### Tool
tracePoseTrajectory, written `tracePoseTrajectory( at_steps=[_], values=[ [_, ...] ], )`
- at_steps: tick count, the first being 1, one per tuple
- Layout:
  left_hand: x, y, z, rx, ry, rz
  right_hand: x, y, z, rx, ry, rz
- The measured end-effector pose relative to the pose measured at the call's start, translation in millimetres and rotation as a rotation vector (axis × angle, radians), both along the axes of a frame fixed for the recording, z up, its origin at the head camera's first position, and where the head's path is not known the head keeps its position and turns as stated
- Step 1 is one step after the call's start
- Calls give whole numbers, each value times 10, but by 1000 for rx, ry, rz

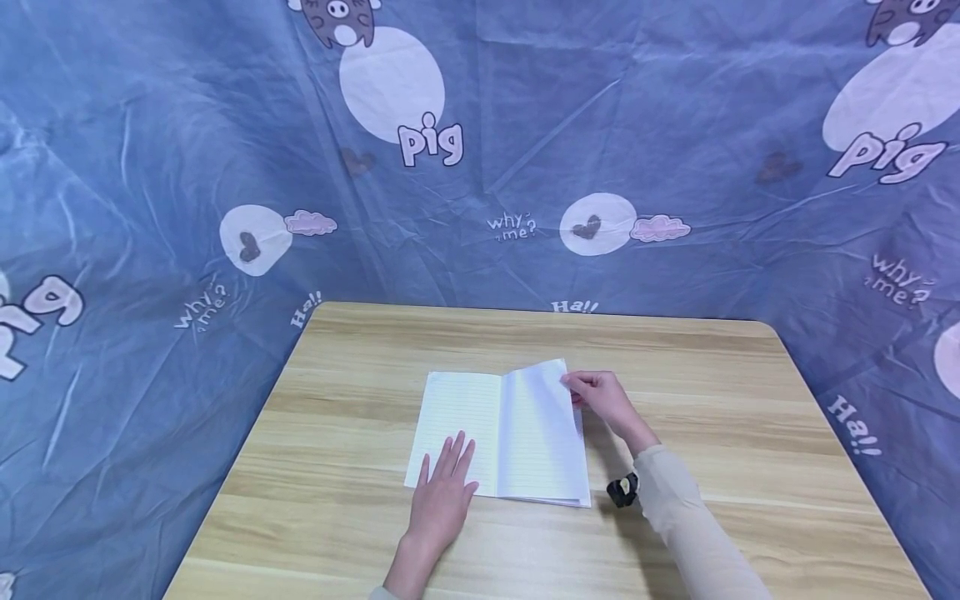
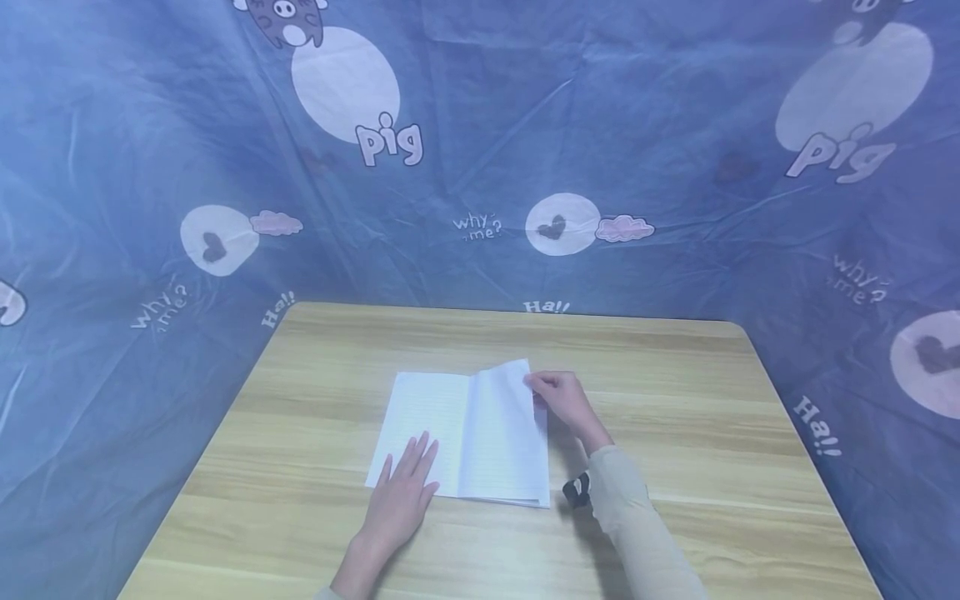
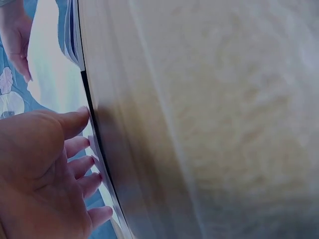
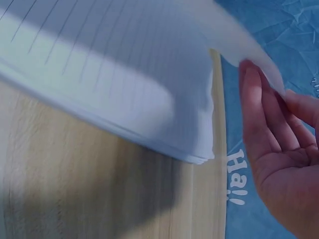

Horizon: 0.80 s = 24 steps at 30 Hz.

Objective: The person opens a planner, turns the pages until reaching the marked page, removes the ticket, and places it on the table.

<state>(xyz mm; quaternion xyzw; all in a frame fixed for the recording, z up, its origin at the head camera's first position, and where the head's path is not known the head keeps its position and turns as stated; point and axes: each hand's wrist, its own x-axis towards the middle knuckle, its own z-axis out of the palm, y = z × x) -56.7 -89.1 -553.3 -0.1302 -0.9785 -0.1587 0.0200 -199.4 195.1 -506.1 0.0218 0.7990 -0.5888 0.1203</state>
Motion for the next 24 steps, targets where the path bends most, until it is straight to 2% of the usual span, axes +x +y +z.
tracePoseTrajectory(
  at_steps=[11,18,24],
  values=[
    [7,8,3,-1,-4,-3,-6,-41,70,-132,-101,32],
    [11,36,4,73,-21,21,-41,-133,102,-252,-128,19],
    [34,105,67,107,-21,9,-58,-246,88,-313,-135,-13]
  ],
)
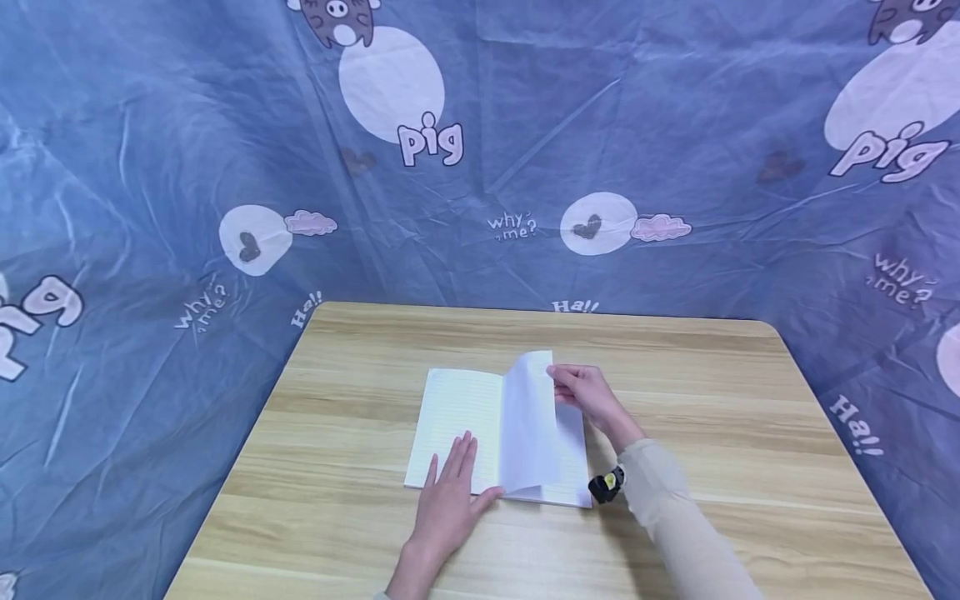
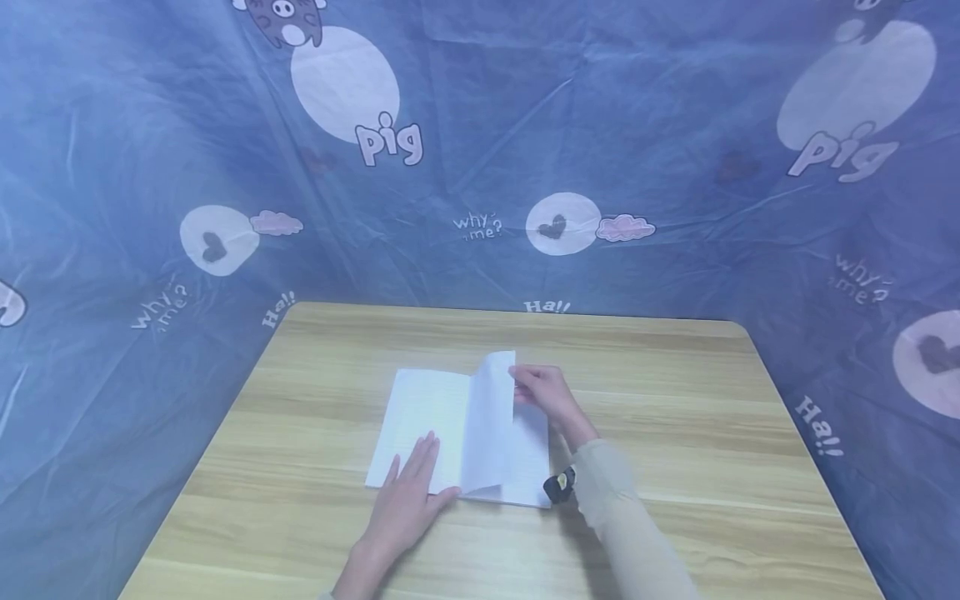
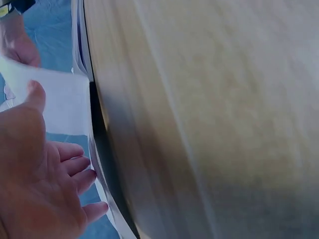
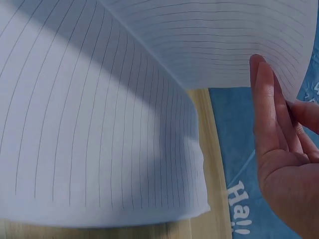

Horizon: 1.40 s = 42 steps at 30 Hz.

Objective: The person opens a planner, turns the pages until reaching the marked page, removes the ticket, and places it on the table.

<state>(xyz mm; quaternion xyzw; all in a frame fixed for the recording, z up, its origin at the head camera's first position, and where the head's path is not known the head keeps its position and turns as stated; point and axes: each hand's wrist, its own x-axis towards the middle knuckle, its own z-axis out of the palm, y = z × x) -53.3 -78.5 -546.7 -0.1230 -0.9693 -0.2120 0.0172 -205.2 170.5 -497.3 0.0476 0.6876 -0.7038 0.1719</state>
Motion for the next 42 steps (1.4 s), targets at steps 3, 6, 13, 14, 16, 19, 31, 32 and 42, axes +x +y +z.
tracePoseTrajectory(
  at_steps=[3,6,13,14,16,19,31,32,42],
  values=[
    [12,64,41,-10,21,-18,4,-48,12,-20,6,-7],
    [8,146,71,-24,45,-30,10,-87,23,-33,14,-13],
    [-25,328,111,-15,163,-25,4,-144,3,-59,11,-1],
    [-28,344,118,-15,174,-19,5,-151,-2,-61,10,1],
    [-36,363,125,-16,189,-9,9,-171,-5,-65,14,3],
    [-36,367,133,0,198,3,10,-213,-16,-76,16,5],
    [-50,252,114,-28,243,63,24,-275,-22,-104,22,28],
    [-50,239,111,-30,241,67,23,-274,-22,-107,21,29],
    [-80,118,121,-35,247,106,40,-233,-14,-160,66,122]
  ],
)
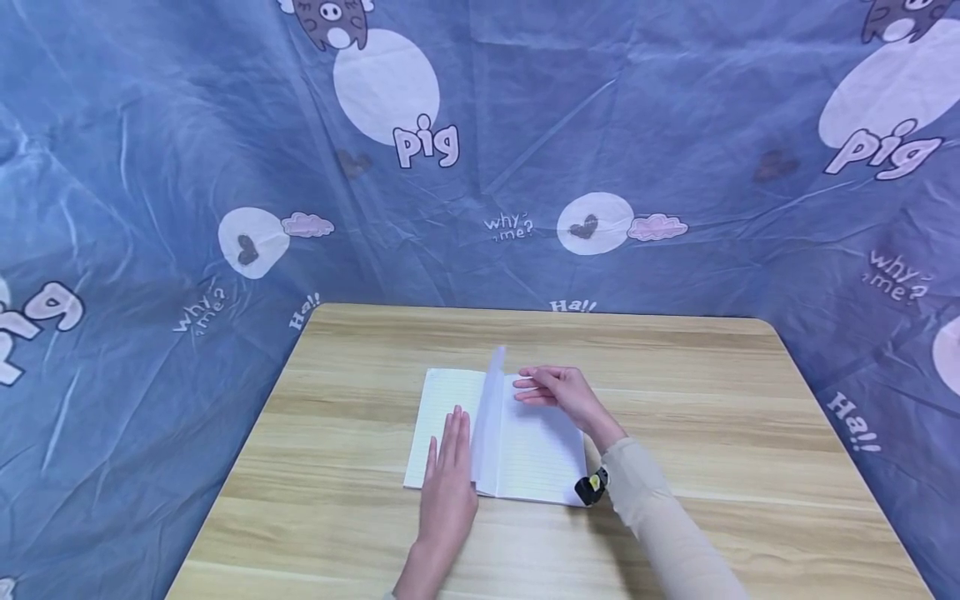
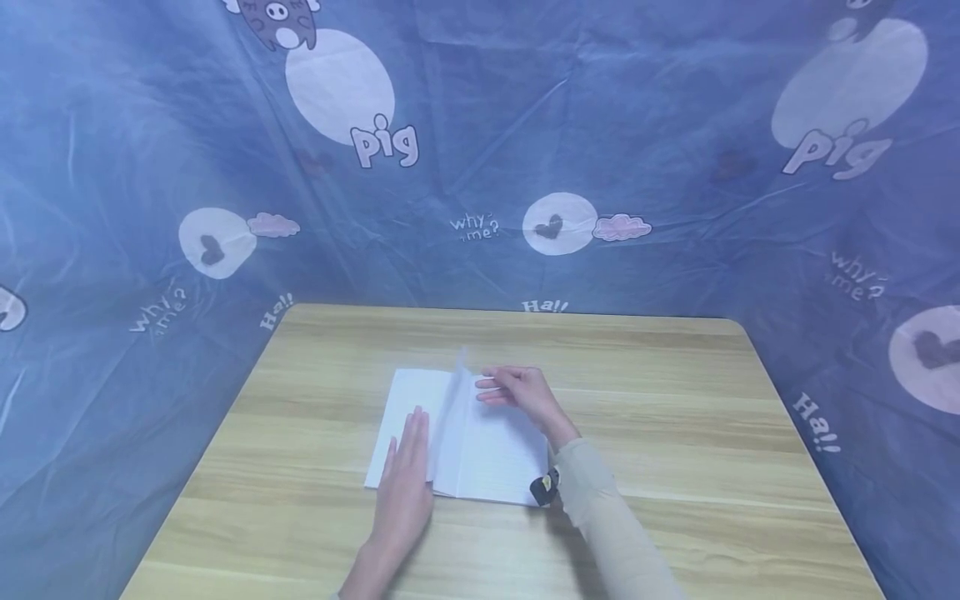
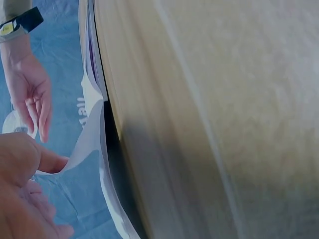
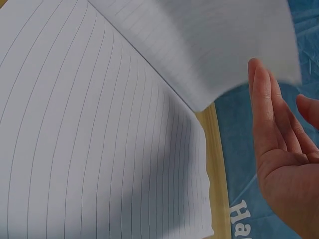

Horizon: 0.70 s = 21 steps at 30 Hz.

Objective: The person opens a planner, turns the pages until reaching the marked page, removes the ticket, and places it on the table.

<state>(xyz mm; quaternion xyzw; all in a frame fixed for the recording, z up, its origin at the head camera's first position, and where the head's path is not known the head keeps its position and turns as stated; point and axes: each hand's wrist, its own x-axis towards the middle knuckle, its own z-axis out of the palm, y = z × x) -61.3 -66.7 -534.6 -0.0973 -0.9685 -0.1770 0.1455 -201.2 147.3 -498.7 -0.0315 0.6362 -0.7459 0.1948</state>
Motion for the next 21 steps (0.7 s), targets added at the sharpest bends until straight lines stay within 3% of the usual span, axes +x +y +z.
tracePoseTrajectory(
  at_steps=[13,18,21],
  values=[
    [-32,-102,-3,-111,112,63,-19,147,-45,174,48,-76],
    [-41,-117,-13,-188,113,96,-3,206,-79,282,129,-101],
    [-34,-117,-5,-203,95,82,10,246,-105,381,210,-109]
  ],
)
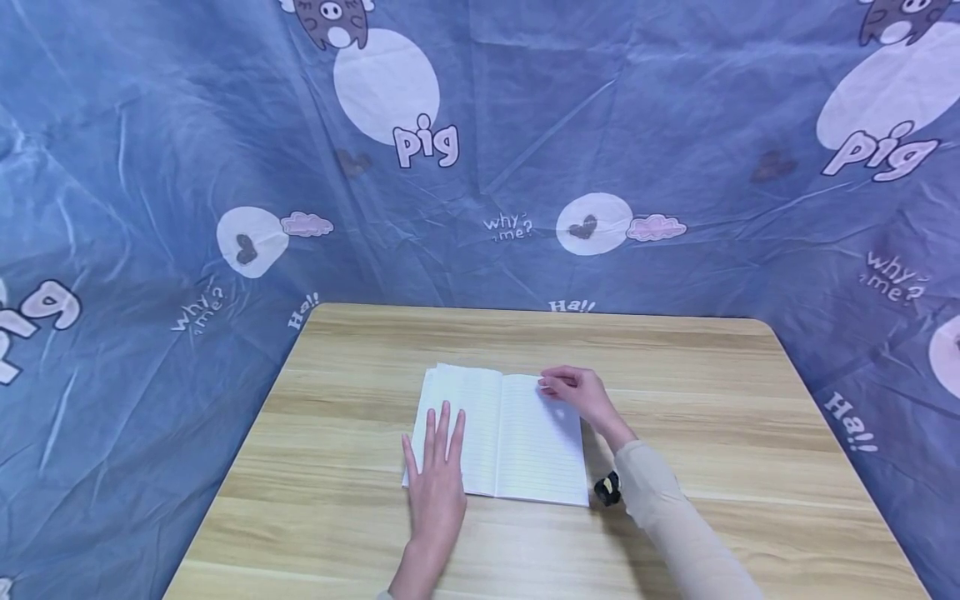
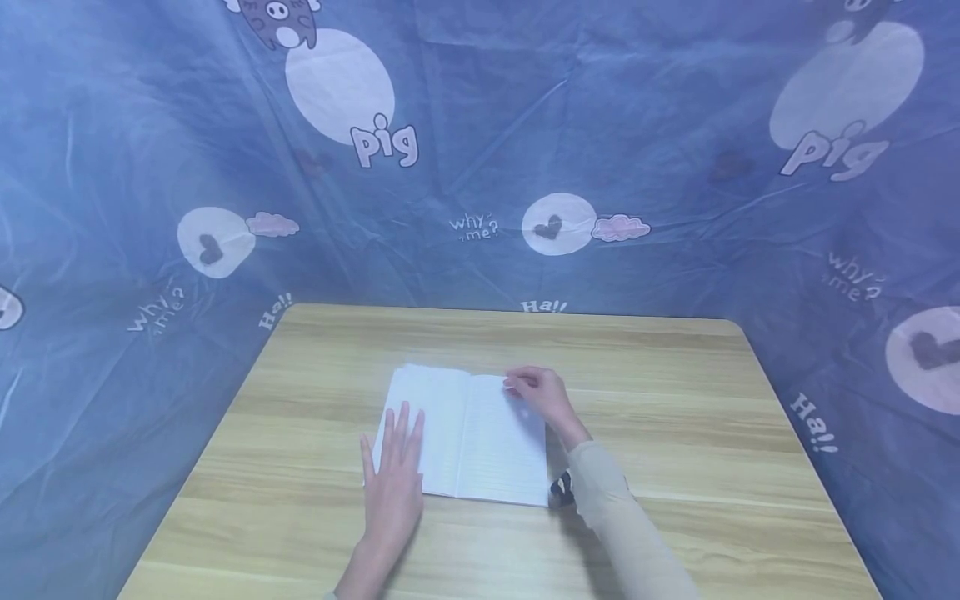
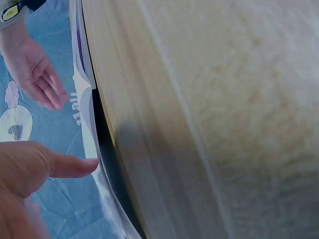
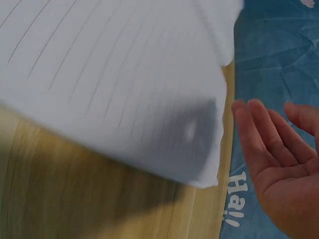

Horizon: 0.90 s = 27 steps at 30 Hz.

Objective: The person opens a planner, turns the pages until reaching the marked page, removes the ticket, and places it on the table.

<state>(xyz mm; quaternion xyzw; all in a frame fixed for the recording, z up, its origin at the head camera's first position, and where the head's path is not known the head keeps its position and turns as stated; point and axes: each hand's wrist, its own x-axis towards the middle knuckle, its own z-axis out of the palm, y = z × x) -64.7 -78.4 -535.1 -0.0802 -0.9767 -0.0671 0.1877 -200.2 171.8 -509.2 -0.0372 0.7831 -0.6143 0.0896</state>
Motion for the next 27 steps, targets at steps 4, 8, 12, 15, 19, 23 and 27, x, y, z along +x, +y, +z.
tracePoseTrajectory(
  at_steps=[4,8,12,15,19,23,27],
  values=[
    [25,14,2,-18,-54,-59,9,49,-71,235,170,16],
    [51,44,-27,-6,-129,-141,29,88,-165,432,296,50],
    [67,69,-63,6,-169,-191,68,108,-209,525,354,92],
    [80,74,-68,14,-201,-204,98,114,-210,585,383,116],
    [97,70,-59,22,-249,-203,115,116,-214,666,373,129],
    [108,65,-63,28,-270,-201,99,122,-231,715,359,129],
    [114,63,-93,23,-281,-195,77,127,-250,740,344,125]
  ],
)
